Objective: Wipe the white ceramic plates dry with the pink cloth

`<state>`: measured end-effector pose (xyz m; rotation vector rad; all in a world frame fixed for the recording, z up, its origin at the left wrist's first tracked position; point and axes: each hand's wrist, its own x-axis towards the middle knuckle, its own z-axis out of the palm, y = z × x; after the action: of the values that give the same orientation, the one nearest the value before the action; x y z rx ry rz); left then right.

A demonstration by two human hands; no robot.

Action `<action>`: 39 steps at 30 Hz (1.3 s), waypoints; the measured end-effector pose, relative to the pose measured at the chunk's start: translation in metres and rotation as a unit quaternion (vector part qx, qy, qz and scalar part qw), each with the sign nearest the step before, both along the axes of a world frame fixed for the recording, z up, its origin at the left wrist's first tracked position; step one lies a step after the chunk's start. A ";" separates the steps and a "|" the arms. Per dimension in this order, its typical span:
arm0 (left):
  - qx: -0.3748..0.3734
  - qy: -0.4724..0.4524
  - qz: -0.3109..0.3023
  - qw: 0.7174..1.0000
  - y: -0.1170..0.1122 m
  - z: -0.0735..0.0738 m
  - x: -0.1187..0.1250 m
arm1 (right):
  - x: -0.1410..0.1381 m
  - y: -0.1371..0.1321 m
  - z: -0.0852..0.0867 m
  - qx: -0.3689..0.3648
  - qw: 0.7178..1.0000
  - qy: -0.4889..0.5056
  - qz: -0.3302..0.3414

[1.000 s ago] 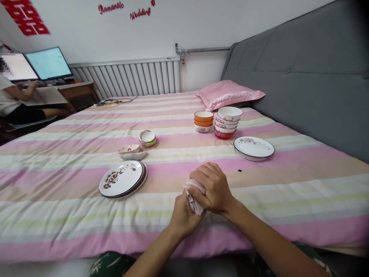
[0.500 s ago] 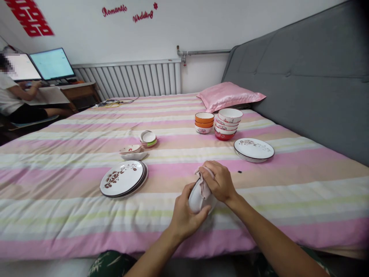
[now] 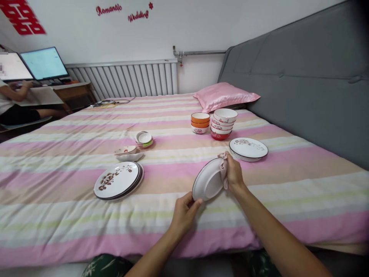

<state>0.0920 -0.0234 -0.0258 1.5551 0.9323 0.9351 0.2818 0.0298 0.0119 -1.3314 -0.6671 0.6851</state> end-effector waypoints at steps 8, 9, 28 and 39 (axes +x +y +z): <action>0.072 0.007 0.041 0.996 0.010 0.028 -0.018 | -0.010 -0.004 -0.015 0.030 0.985 0.157 0.062; 0.076 0.004 0.044 0.996 0.011 0.032 -0.021 | -0.013 -0.005 -0.015 0.031 0.986 0.152 0.065; 0.171 0.062 0.005 0.983 0.011 0.063 -0.034 | -0.036 -0.034 0.022 0.129 0.945 -0.273 0.128; 0.188 0.058 -0.006 0.981 0.010 0.060 -0.026 | -0.050 -0.047 0.050 0.146 0.802 -0.563 0.135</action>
<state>0.0663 -0.0135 0.0339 1.9491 0.8596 1.0649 0.2319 -0.0169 0.0617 -1.2718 -1.8703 -0.1009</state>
